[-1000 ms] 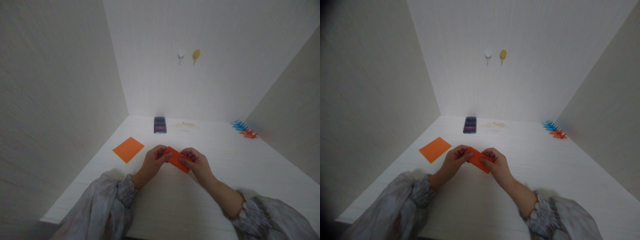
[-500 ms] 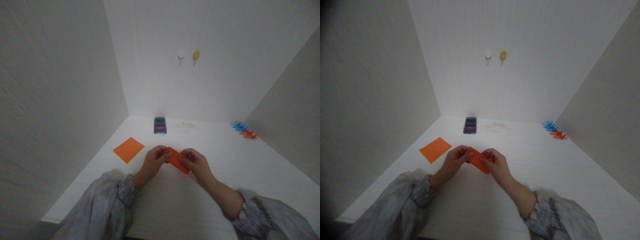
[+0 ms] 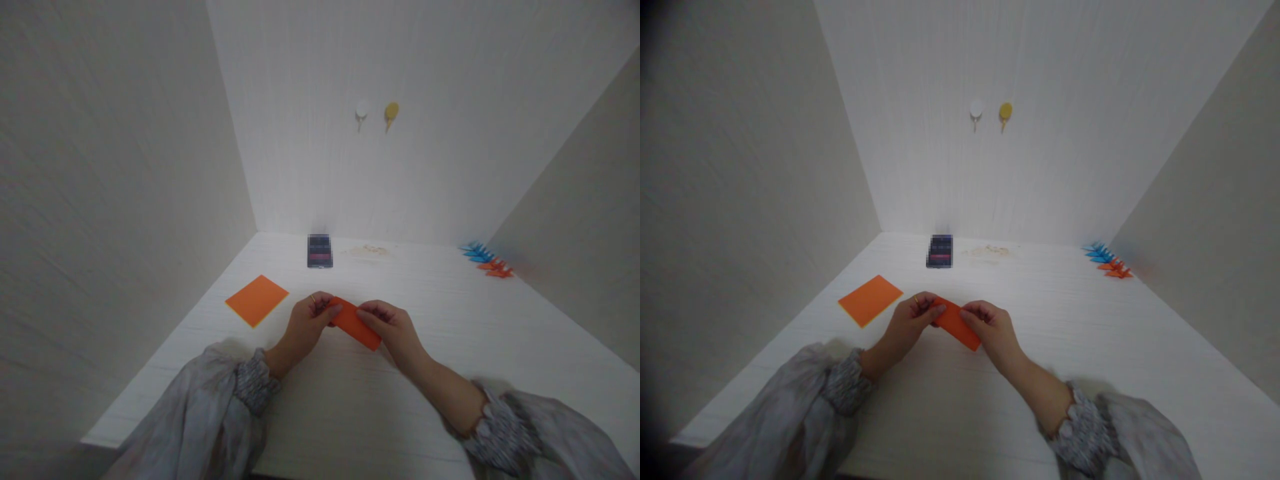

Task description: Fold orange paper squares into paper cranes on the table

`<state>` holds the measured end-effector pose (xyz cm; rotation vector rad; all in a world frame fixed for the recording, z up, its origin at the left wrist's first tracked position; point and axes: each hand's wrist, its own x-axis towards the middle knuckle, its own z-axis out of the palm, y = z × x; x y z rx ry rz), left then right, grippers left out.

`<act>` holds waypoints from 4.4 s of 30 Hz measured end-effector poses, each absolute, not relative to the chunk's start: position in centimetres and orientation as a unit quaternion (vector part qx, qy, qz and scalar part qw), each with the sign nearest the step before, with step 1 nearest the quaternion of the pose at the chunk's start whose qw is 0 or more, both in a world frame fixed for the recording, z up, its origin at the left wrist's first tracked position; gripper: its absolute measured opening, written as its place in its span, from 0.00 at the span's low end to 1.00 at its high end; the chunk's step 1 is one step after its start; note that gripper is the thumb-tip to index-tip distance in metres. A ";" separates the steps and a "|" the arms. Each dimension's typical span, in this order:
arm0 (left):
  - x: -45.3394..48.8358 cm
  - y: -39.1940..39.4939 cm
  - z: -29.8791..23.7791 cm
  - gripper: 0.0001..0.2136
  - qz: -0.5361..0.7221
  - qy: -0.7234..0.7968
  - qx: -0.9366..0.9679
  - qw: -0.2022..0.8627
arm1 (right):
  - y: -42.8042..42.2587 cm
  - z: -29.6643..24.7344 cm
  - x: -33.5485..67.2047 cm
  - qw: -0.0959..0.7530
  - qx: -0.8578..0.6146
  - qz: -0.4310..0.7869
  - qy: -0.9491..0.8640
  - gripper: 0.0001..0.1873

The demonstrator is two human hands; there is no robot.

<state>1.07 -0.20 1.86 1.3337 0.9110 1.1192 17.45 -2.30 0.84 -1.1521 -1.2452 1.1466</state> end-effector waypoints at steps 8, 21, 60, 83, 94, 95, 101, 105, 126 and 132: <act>1.1 -0.3 1.7 0.07 0.457 0.345 0.550 0.608 | -2.1 0.5 17.8 0.521 -0.496 0.445 -0.533 0.07; 1.1 0.0 0.9 0.09 0.442 0.369 0.580 0.576 | -2.4 1.4 17.6 0.461 -0.530 0.335 -0.629 0.08; 0.9 0.0 1.4 0.06 0.489 0.387 0.579 0.526 | -2.6 1.8 17.4 0.626 -0.453 0.436 -0.461 0.06; -0.2 1.2 0.2 0.07 0.357 0.484 0.752 0.271 | 0.3 -1.0 19.5 0.419 -0.564 0.286 -0.652 0.07; -1.3 1.2 0.9 0.09 0.299 0.300 0.904 0.061 | 0.2 0.9 21.8 0.310 -0.335 0.018 -0.889 0.08; -1.3 1.2 0.8 0.09 0.280 0.296 0.911 0.061 | 0.1 0.8 21.8 0.301 -0.324 0.018 -0.897 0.08; -1.4 0.7 1.0 0.09 0.162 0.268 0.948 0.064 | -0.6 0.7 21.6 0.244 -0.292 0.060 -0.923 0.09; -1.6 0.6 0.9 0.09 0.138 0.268 0.951 0.073 | -0.8 0.7 21.7 0.222 -0.313 0.084 -0.920 0.10; -2.2 0.8 0.8 0.11 0.148 0.242 0.947 0.151 | -1.4 0.8 22.2 0.175 -0.302 0.101 -0.932 0.12; -2.0 1.1 0.2 0.15 0.138 0.250 0.943 0.168 | -1.7 1.2 22.0 0.163 -0.303 0.104 -0.933 0.12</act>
